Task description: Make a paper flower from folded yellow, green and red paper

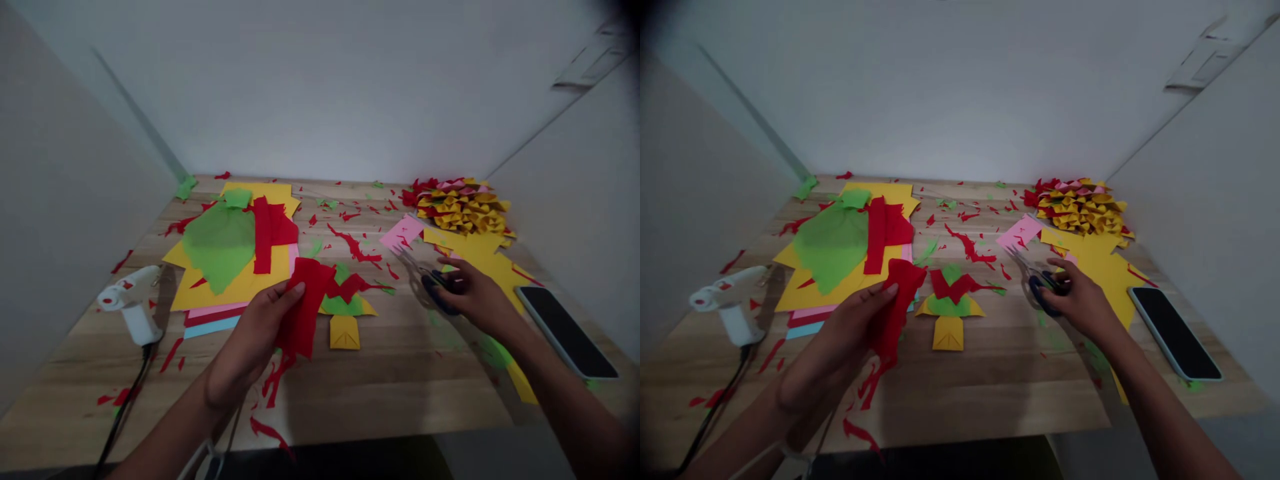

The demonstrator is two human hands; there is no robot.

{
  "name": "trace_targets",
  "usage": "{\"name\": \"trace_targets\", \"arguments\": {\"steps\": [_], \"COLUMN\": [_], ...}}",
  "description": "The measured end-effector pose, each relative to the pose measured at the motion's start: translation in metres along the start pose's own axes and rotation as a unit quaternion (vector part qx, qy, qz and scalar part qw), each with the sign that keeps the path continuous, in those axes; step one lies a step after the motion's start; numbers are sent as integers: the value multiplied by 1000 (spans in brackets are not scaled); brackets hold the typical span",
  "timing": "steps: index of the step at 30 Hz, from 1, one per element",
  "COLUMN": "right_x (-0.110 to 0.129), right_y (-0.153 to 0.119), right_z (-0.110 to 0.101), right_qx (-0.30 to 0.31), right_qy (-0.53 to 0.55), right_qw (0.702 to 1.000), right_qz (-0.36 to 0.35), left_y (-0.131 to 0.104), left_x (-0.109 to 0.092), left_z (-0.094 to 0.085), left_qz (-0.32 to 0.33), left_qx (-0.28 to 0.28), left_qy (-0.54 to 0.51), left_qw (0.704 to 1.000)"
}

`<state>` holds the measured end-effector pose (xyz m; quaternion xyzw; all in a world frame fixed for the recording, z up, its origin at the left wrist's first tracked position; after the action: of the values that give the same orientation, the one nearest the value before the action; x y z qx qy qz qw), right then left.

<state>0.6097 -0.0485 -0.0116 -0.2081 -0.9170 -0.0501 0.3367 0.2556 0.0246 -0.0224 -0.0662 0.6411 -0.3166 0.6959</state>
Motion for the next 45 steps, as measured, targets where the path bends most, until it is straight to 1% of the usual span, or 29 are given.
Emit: {"name": "trace_targets", "arguments": {"steps": [1,2,3,5,6,8,9,11,13,16,20,23,25,27,31,32,33,34,37,39,42,45], "right_x": [6,14,23,48,65,100,114,134,146,155,161,162,163,162,161,160,161,162,168,173,178,177], "right_y": [-9,-19,-31,-53,-64,-81,-86,-89,-86,-80,-77,-78,-80,-80,-80,-80,-80,-79,-77,-75,-72,-69], "right_z": [2,6,9,12,18,29,34,40,42,45,52,55,55,55,58,59,61,63,66,68,71,72], "right_qx": [12,27,26,-20,-27,-39,-43,-50,-61,-71,-64,-63,-66,-68,-64,-63,-61,-62,-79,-92,-98,-102], "right_qy": [91,149,162,104,68,13,-4,-27,-43,-54,-44,-33,-29,-34,-60,-64,-65,-65,-58,-52,-44,-35], "right_qw": [996,988,986,991,989,973,965,954,950,946,943,944,945,946,950,950,949,948,943,940,939,943], "right_qz": [-9,-20,-34,-84,-131,-225,-258,-293,-303,-312,-323,-323,-319,-314,-300,-299,-302,-307,-319,-325,-326,-314], "left_y": [0,0,0,-3,-6,-11,-14,-18,-21,-22,-20,-18,-17,-18,-25,-26,-25,-24,-17,-14,-13,-14], "left_x": [-2,-5,-9,-20,-26,-36,-40,-44,-46,-42,-34,-33,-35,-38,-45,-45,-44,-42,-36,-39,-49,-55], "left_z": [-1,-2,-3,-4,-4,-4,-4,-5,-6,-5,-2,-5,-6,-9,-20,-21,-21,-20,-16,-16,-17,-19], "left_qz": [2,8,18,50,69,98,109,124,134,143,131,122,125,145,215,228,235,237,221,213,216,206], "left_qx": [-4,-10,-16,-31,-39,-54,-64,-84,-96,-94,-69,-73,-77,-88,-169,-178,-177,-164,-115,-112,-120,-117], "left_qy": [10,24,40,77,96,142,166,213,251,270,235,213,219,248,341,356,362,359,305,276,265,262], "left_qw": [1000,1000,999,995,992,984,978,965,954,948,961,967,965,954,900,889,884,888,919,931,932,935]}}
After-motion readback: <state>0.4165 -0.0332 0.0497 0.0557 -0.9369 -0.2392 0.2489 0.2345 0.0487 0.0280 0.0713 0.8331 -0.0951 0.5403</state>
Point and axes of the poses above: each hand's wrist, its own y-axis towards the middle knuckle, its own z-axis out of the palm, x = y × z, the point moved 9 cm from there along y, towards the middle knuckle, and after that the axes turned 9 degrees about y, right-handed, at the moved point
